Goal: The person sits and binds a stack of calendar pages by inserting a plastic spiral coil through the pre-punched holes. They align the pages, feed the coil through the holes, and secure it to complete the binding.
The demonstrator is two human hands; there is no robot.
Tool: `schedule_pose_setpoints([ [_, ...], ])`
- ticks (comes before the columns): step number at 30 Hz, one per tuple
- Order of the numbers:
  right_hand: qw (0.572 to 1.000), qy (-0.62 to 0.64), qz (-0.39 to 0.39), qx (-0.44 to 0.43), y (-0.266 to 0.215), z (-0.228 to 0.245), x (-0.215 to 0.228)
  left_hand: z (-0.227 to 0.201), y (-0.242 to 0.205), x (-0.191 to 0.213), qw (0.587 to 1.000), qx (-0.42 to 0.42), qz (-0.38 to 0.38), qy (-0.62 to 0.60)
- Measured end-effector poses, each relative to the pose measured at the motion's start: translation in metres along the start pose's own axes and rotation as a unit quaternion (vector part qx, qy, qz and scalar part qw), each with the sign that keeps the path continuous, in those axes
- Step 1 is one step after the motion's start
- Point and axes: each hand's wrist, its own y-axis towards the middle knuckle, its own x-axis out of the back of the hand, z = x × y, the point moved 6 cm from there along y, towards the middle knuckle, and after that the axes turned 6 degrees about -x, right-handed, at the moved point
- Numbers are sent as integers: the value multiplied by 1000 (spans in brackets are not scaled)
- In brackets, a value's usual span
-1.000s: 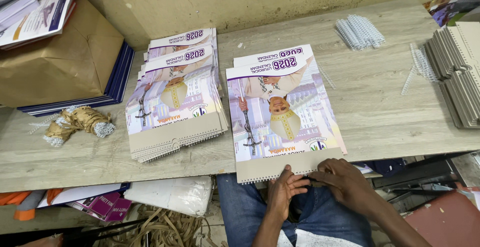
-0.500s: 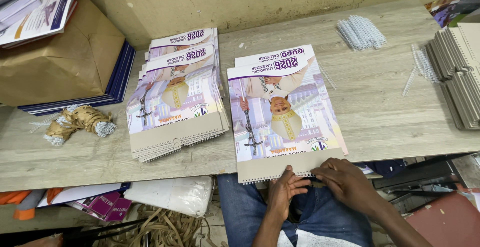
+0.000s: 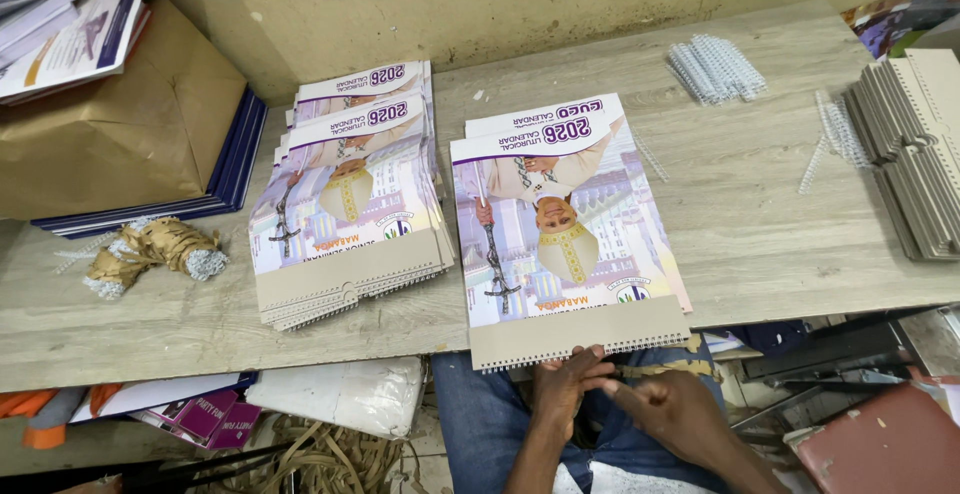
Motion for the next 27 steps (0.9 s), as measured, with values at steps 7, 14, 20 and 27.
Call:
schedule_pose_setpoints([
  [7,786,553,1,-275,8,-99,-94,-18,-15,4,991,6,-52,127],
  [14,772,587,-63,-237,13,-136,-71,-36,-31,-4,982,12,-42,184],
  [20,752,613,-15,-241,17,-161,-83,-24,-16,6,992,-3,-6,127],
  [27,784,515,-87,-335,16,-114,-47,-32,-23,5,987,11,-35,154],
])
